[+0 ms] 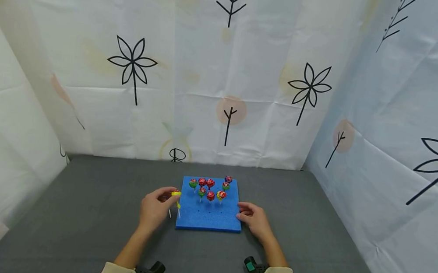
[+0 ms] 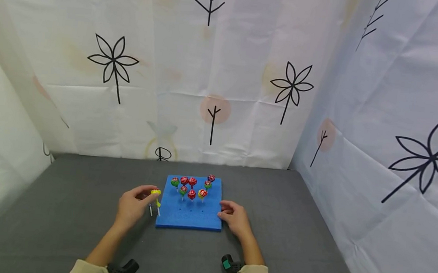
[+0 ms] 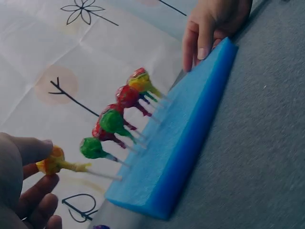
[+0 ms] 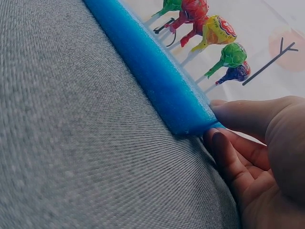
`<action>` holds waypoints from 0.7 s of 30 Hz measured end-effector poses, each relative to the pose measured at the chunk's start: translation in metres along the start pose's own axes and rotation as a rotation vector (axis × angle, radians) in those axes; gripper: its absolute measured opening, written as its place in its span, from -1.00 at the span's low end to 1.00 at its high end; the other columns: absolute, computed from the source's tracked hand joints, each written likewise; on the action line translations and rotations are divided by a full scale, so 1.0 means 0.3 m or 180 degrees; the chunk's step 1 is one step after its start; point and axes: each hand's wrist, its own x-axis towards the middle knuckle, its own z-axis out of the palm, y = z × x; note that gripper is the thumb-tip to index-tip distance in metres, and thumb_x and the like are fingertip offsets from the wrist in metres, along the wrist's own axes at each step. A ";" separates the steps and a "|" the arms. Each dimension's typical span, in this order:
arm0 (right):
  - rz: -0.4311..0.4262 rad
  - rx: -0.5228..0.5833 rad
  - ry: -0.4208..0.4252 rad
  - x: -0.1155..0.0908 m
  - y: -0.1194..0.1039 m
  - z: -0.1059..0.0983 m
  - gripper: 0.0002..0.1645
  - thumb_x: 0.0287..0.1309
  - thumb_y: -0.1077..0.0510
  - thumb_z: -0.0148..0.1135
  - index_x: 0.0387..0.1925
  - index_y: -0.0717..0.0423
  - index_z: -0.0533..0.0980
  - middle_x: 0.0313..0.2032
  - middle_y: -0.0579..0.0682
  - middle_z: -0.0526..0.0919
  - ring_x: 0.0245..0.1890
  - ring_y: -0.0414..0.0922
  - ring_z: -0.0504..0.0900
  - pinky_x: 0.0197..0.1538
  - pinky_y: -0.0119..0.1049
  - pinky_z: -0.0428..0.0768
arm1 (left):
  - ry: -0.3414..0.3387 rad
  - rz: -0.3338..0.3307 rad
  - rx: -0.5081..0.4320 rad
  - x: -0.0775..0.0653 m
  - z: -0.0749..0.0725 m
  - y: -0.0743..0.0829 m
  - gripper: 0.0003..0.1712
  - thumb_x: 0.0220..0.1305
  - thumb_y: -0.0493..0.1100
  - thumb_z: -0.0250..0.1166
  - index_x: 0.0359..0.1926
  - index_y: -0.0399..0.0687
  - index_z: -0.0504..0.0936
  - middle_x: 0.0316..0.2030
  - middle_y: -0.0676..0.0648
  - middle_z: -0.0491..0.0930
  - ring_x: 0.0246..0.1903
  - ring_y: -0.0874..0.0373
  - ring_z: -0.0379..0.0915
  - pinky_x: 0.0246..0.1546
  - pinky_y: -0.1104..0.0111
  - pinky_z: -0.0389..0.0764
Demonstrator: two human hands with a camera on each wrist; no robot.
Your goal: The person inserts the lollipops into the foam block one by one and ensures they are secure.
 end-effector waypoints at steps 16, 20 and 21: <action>-0.0320 0.0001 -0.0019 -0.003 0.012 -0.005 -0.63 0.15 0.26 0.36 -0.01 0.33 0.58 -0.25 0.01 0.65 -0.28 -0.14 0.60 -0.19 -0.22 0.62 | 0.0160 0.0131 -0.0532 -0.060 0.121 0.036 -0.71 0.16 -0.10 0.45 -0.07 0.03 0.75 -0.19 0.00 0.69 -0.26 0.12 0.47 -0.34 0.32 0.47; -0.0104 0.0048 -0.0014 -0.001 0.005 -0.003 -0.63 0.12 0.30 0.37 0.01 0.27 0.59 -0.22 -0.02 0.66 -0.25 -0.12 0.60 -0.15 -0.22 0.61 | 0.0157 0.0167 -0.0603 -0.069 0.149 0.044 -0.73 0.14 -0.10 0.47 -0.10 0.05 0.76 -0.20 0.03 0.70 -0.27 0.13 0.48 -0.44 0.36 0.45; -0.0054 0.0055 -0.0016 0.000 0.003 -0.002 -0.62 0.12 0.31 0.37 0.01 0.26 0.60 -0.22 -0.02 0.66 -0.24 -0.11 0.60 -0.14 -0.21 0.61 | 0.0163 0.0177 -0.0608 -0.071 0.157 0.044 -0.73 0.14 -0.10 0.47 -0.10 0.06 0.76 -0.20 0.04 0.70 -0.27 0.12 0.49 -0.44 0.36 0.45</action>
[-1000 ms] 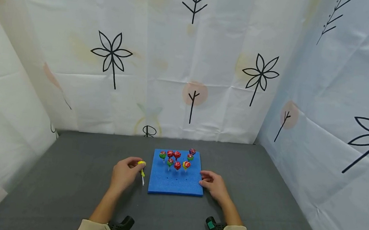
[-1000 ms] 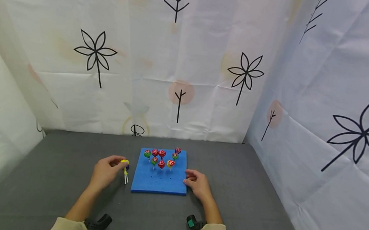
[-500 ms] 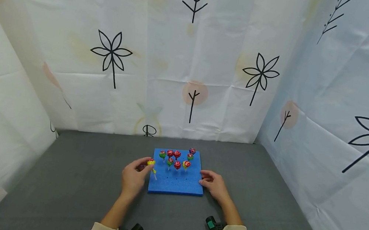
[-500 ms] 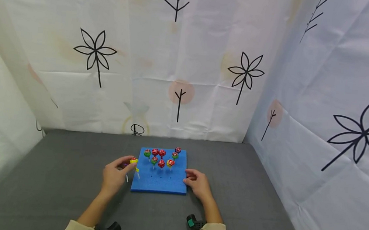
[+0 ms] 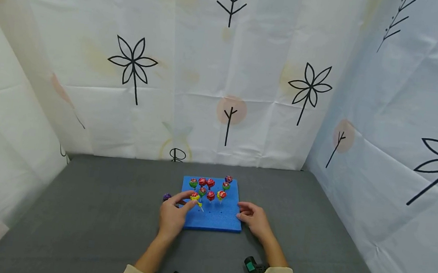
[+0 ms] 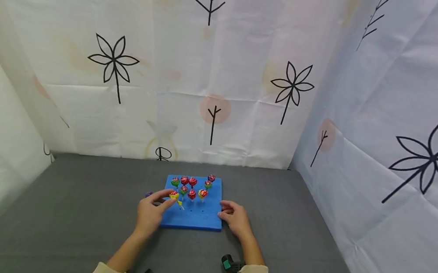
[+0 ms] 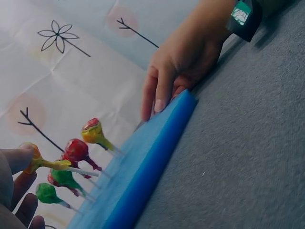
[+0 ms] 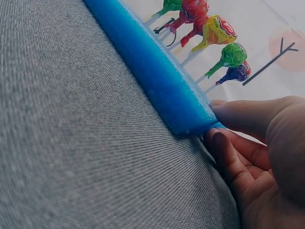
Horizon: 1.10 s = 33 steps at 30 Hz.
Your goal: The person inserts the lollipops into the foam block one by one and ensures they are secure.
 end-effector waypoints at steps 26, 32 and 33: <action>0.0001 -0.0046 0.0013 0.007 -0.001 0.003 -0.64 0.13 0.31 0.36 -0.01 0.27 0.60 -0.24 0.00 0.65 -0.25 -0.10 0.60 -0.16 -0.24 0.60 | 0.0031 0.0373 0.0262 -0.010 0.073 -0.051 -0.76 0.09 -0.13 0.50 -0.16 0.06 0.78 -0.32 -0.04 0.68 -0.29 0.03 0.52 -0.45 0.33 0.40; 0.0104 -0.0036 0.0041 0.006 -0.002 0.005 -0.64 0.11 0.33 0.37 -0.01 0.22 0.61 -0.26 -0.04 0.65 -0.26 -0.13 0.60 -0.15 -0.25 0.59 | -0.0028 0.0701 0.0440 0.004 0.084 -0.041 -0.72 0.07 -0.14 0.51 -0.14 0.01 0.77 -0.34 -0.02 0.68 -0.32 0.12 0.49 -0.44 0.31 0.40; 0.0137 -0.0019 0.0052 0.006 -0.004 0.005 -0.64 0.11 0.33 0.38 -0.01 0.20 0.62 -0.26 -0.05 0.65 -0.26 -0.13 0.60 -0.14 -0.26 0.59 | -0.0033 0.0722 0.0473 0.006 0.086 -0.038 -0.72 0.06 -0.14 0.52 -0.14 0.01 0.77 -0.35 -0.02 0.69 -0.32 0.14 0.48 -0.43 0.30 0.40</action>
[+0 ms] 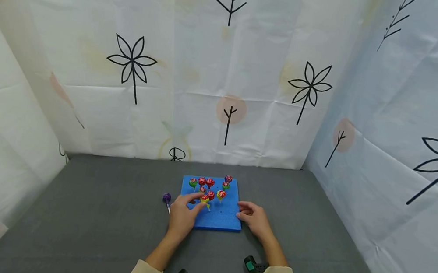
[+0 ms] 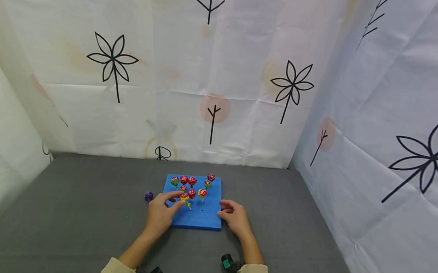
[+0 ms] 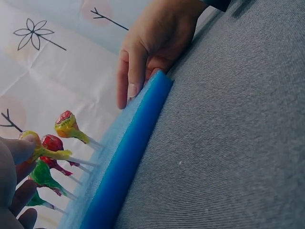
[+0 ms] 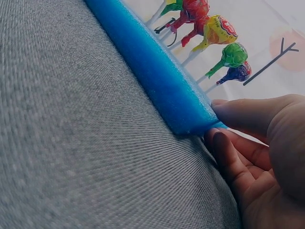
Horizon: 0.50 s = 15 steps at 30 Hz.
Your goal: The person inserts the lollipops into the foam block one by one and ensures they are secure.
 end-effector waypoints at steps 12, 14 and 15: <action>-0.0044 0.0014 -0.0002 -0.002 0.003 -0.001 -0.64 0.11 0.33 0.37 -0.01 0.21 0.61 -0.25 -0.05 0.65 -0.26 -0.14 0.60 -0.16 -0.27 0.60 | -0.0142 0.0012 0.0364 0.021 0.011 0.013 -0.76 0.03 -0.12 0.53 -0.23 0.04 0.73 -0.36 0.01 0.69 -0.36 0.13 0.51 -0.34 0.21 0.42; -0.0048 0.0021 -0.0009 -0.002 0.002 -0.003 -0.64 0.11 0.33 0.37 -0.01 0.21 0.61 -0.25 -0.05 0.65 -0.25 -0.13 0.60 -0.16 -0.28 0.59 | -0.0159 -0.0014 0.0404 0.023 0.014 0.014 -0.76 0.04 -0.11 0.53 -0.24 0.03 0.72 -0.36 0.01 0.69 -0.35 0.13 0.51 -0.32 0.20 0.42; -0.0054 0.0020 -0.0009 -0.003 0.002 -0.004 -0.64 0.11 0.33 0.37 -0.01 0.21 0.61 -0.26 -0.05 0.65 -0.25 -0.13 0.60 -0.16 -0.29 0.59 | -0.0169 -0.0020 0.0407 0.024 0.015 0.017 -0.76 0.04 -0.11 0.53 -0.24 0.03 0.72 -0.36 0.01 0.69 -0.35 0.12 0.51 -0.32 0.20 0.42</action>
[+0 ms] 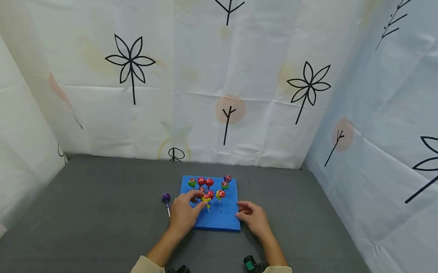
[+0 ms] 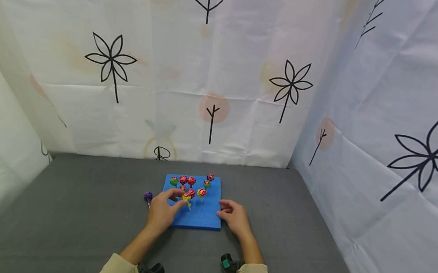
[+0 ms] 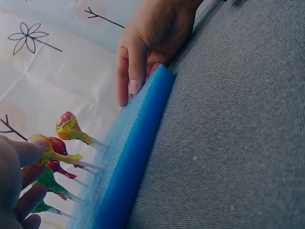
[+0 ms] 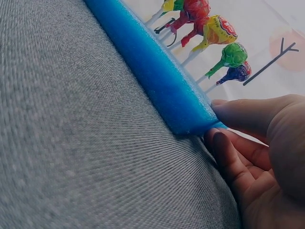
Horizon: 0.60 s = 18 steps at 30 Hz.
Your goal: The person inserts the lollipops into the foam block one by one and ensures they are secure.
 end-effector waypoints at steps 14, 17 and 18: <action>0.0000 0.0046 -0.0009 -0.002 -0.003 -0.002 -0.64 0.11 0.32 0.37 -0.02 0.27 0.60 -0.27 -0.01 0.65 -0.27 -0.11 0.61 -0.18 -0.29 0.59 | -0.0015 0.0080 0.0187 0.019 0.016 0.023 -0.79 0.05 -0.09 0.53 -0.30 0.02 0.71 -0.35 0.03 0.70 -0.37 0.17 0.50 -0.25 0.18 0.41; -0.0021 0.0052 -0.0016 -0.003 -0.004 -0.002 -0.64 0.11 0.31 0.38 -0.02 0.29 0.60 -0.27 0.00 0.65 -0.28 -0.10 0.61 -0.19 -0.30 0.59 | -0.0016 0.0083 0.0202 0.016 0.017 0.024 -0.80 0.05 -0.10 0.52 -0.30 0.02 0.71 -0.37 0.01 0.70 -0.39 0.16 0.47 -0.27 0.19 0.38; -0.0023 0.0054 -0.0015 -0.003 -0.005 -0.002 -0.64 0.11 0.31 0.38 -0.02 0.29 0.60 -0.27 0.00 0.65 -0.27 -0.10 0.61 -0.19 -0.31 0.59 | -0.0022 0.0076 0.0212 0.015 0.018 0.024 -0.80 0.05 -0.09 0.52 -0.29 0.02 0.71 -0.38 0.00 0.69 -0.39 0.16 0.46 -0.28 0.20 0.37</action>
